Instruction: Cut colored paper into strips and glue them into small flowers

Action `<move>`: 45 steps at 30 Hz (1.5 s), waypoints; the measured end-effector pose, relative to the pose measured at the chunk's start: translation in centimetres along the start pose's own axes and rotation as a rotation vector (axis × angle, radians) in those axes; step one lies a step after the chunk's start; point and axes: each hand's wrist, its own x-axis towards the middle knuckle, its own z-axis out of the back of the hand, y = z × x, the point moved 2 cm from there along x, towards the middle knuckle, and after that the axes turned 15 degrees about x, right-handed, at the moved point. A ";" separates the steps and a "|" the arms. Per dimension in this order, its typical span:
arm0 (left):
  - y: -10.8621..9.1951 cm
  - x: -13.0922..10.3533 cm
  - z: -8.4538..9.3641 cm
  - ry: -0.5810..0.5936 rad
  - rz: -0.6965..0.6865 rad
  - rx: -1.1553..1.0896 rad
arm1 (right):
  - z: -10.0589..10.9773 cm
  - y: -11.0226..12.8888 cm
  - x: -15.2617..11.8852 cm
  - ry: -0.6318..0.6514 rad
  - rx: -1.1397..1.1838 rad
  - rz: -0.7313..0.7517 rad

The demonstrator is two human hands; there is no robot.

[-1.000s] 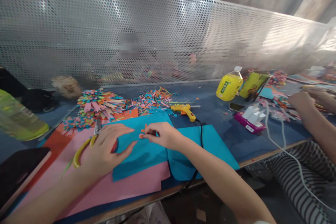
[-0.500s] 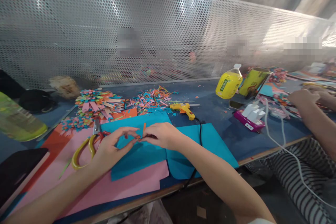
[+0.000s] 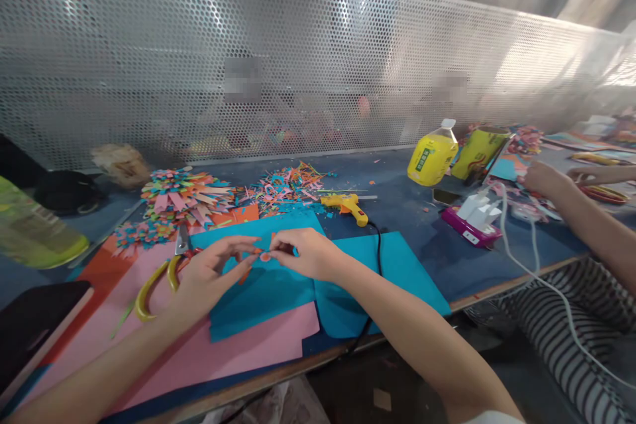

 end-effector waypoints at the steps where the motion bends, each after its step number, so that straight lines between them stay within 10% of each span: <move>1: -0.1 0.0 0.1 -0.006 0.002 -0.002 | 0.0 0.0 0.0 0.003 0.008 0.000; 45: 0.0 0.0 -0.5 0.120 0.080 -0.245 | -0.1 -0.2 0.0 0.092 -0.015 -0.015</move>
